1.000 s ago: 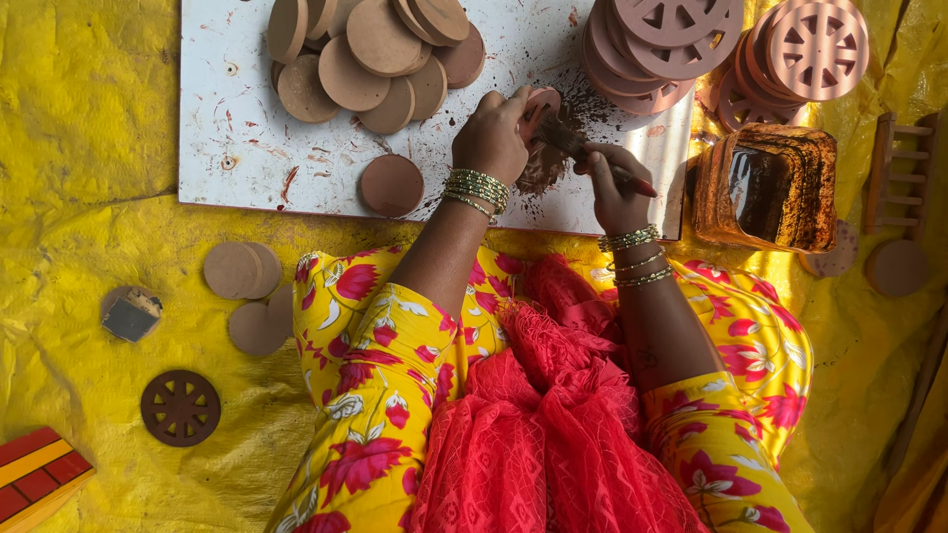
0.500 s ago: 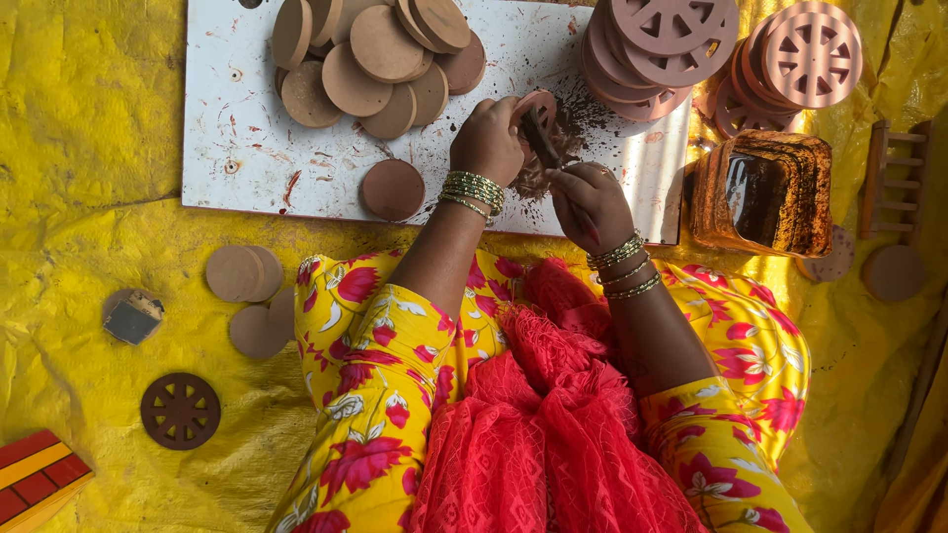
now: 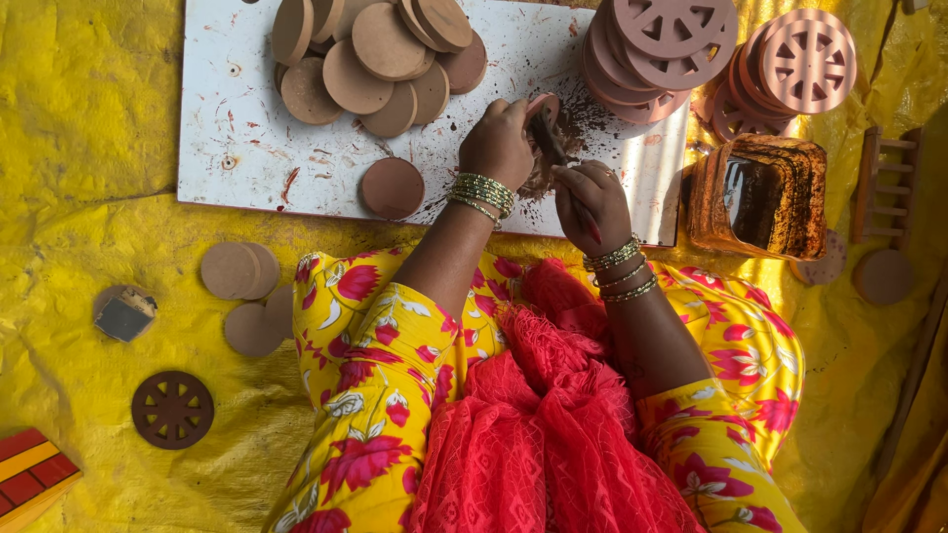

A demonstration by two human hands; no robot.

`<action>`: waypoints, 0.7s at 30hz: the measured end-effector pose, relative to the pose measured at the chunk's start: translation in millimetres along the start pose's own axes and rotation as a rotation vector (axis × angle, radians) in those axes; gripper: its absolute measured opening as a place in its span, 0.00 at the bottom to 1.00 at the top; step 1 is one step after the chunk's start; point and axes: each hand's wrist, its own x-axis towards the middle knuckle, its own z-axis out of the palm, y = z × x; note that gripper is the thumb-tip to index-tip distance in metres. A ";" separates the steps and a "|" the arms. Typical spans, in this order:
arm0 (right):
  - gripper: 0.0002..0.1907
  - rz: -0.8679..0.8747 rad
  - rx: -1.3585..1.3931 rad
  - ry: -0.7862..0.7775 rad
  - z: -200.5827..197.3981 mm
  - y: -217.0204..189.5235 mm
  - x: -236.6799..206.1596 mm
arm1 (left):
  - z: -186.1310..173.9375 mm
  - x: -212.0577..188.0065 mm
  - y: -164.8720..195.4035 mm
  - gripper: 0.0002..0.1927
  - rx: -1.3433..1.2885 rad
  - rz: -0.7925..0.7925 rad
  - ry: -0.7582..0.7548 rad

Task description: The person sits on the floor with a white board on their lap, holding a decorative wheel-shaped wooden cutout in one hand and spreading a dark brown paste over its surface with a small applicator held in the other hand. They repeatedly coat the cutout, dip the applicator into a container of paste, and work on the pieces one at a time.

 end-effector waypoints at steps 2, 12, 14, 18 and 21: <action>0.11 0.027 -0.009 0.005 -0.1 2.3 0.8 | -0.7 -0.4 1.3 0.20 -0.024 -0.002 0.008; 0.10 -0.023 -0.009 -0.014 0.4 2.2 -1.9 | -4.4 0.8 -0.3 0.21 -0.006 -0.004 0.002; 0.10 -0.014 -0.007 -0.012 1.8 4.3 -1.5 | -4.2 0.7 -1.5 0.21 -0.015 0.010 0.015; 0.11 -0.008 -0.041 0.002 -6.0 8.7 -4.8 | -5.4 3.5 -3.3 0.20 -0.023 -0.032 0.009; 0.11 -0.021 -0.010 0.008 -5.2 9.6 -6.3 | -6.3 5.6 -4.1 0.20 -0.011 -0.027 0.003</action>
